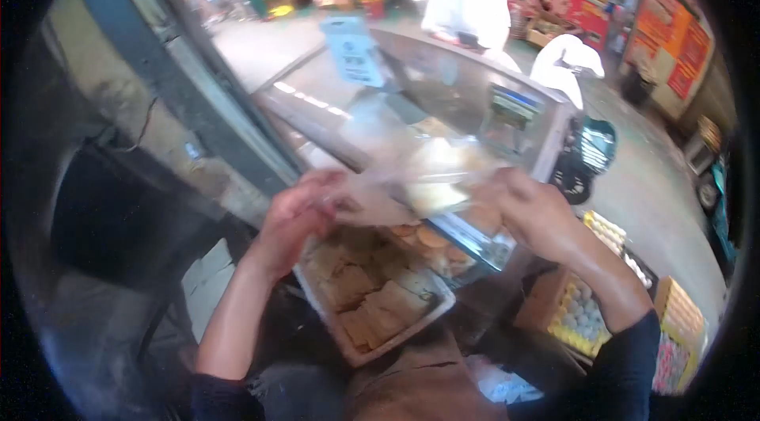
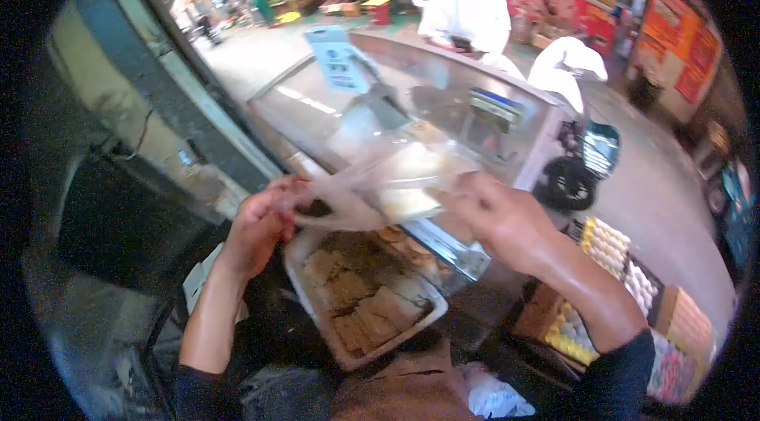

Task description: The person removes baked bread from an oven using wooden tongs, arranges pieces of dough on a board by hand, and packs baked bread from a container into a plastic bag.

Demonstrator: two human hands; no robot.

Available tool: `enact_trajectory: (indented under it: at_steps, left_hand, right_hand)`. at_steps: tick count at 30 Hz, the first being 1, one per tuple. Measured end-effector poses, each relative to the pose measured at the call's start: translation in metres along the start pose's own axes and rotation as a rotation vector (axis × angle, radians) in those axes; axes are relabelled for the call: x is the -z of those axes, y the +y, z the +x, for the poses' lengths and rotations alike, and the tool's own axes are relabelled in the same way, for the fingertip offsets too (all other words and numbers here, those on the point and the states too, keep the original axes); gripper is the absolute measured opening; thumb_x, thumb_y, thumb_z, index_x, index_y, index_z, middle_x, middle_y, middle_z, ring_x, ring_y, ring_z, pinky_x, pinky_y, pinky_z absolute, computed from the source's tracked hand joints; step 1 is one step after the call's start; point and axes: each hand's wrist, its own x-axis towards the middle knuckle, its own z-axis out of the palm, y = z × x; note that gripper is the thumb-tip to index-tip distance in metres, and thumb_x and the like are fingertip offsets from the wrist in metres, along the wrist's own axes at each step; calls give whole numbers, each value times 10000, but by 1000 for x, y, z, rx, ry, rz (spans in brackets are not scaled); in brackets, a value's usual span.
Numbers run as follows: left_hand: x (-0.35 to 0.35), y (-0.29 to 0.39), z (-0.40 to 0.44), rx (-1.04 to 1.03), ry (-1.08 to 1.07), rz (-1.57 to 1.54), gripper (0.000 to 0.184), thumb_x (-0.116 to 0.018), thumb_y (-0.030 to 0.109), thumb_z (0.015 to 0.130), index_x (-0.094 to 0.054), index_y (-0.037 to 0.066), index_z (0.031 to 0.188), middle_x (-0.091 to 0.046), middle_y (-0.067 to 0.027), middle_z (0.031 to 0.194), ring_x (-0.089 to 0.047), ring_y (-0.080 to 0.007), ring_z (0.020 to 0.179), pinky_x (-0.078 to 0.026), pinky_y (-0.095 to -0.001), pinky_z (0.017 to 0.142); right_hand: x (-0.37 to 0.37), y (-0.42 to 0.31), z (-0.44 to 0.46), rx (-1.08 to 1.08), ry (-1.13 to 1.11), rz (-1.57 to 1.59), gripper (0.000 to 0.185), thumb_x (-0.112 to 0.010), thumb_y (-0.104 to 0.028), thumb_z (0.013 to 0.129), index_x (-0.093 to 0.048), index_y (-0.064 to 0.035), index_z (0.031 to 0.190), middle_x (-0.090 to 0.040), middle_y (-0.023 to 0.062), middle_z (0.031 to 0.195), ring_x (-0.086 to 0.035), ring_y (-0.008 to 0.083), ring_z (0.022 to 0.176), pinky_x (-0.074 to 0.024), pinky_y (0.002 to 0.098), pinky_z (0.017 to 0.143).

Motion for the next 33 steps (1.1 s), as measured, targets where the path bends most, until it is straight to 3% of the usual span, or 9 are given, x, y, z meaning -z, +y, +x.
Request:
enact_trajectory:
  at_steps: [4,7,9,13,15,23,26,28,33]
  left_hand:
    - [-55,38,14,-109,-182,-356,212,-662,220,913,-640,65,1057,-519,-102,1434,-630,-160,968,-496,-292,775]
    - [-84,23,37,-563,-253,564,207,-645,165,949,-624,59,1125,-603,-137,1321,-654,-204,1042,-517,-337,840]
    - [-113,29,33,-422,-312,577,221,-607,60,954,-601,45,1174,-648,-175,1204,-655,-277,1100,-521,-387,907]
    - [-153,16,51,-498,-263,494,413,-650,91,921,-515,43,1308,-651,-176,1156,-655,-327,1095,-523,-413,910]
    - [-166,6,57,-320,-305,487,582,-665,133,896,-404,70,1413,-659,-162,1127,-661,-338,1048,-518,-415,897]
    - [-176,-10,69,-403,-462,441,441,-648,84,845,-444,78,1236,-640,-209,965,-653,-434,944,-520,-456,769]
    - [-176,-19,63,-453,-318,600,422,-611,45,877,-446,115,1259,-646,-155,922,-681,-331,867,-522,-417,748]
    - [-178,-24,59,-440,-222,576,360,-574,32,921,-441,105,1248,-645,-154,943,-677,-338,831,-515,-438,720]
    - [-175,-30,56,-354,-237,465,370,-523,172,998,-426,89,1345,-656,-162,1074,-648,-297,831,-501,-431,687]
  right_hand:
    - [30,-18,16,-425,-27,744,738,-704,156,735,-544,-143,1390,-574,39,1103,-559,102,806,-498,244,724]
    - [43,-17,15,-445,30,1065,639,-731,128,734,-602,-103,1316,-612,74,1123,-571,112,845,-499,253,753]
    - [41,-16,16,-310,163,826,604,-733,121,728,-623,-104,1278,-617,86,1110,-595,146,864,-511,265,755]
    - [28,-10,0,-137,344,458,430,-716,81,725,-638,-46,1128,-594,155,1099,-628,259,927,-527,350,781]
    - [18,-15,-7,-97,446,322,445,-732,77,730,-649,-74,1141,-585,148,1102,-638,286,922,-537,355,776]
    - [15,-14,-17,352,498,125,467,-808,-7,713,-679,-2,1162,-617,165,1120,-658,265,918,-562,369,829]
    - [10,-8,-24,-187,595,30,493,-792,-21,740,-652,-16,1212,-642,134,1064,-663,245,874,-552,333,808]
    - [-15,8,-23,-481,394,1000,496,-771,-22,767,-624,-20,1241,-656,124,1018,-663,214,861,-535,300,790]
    - [-30,11,-19,-335,373,862,219,-720,-13,823,-701,4,1041,-672,108,882,-654,175,787,-519,297,716]
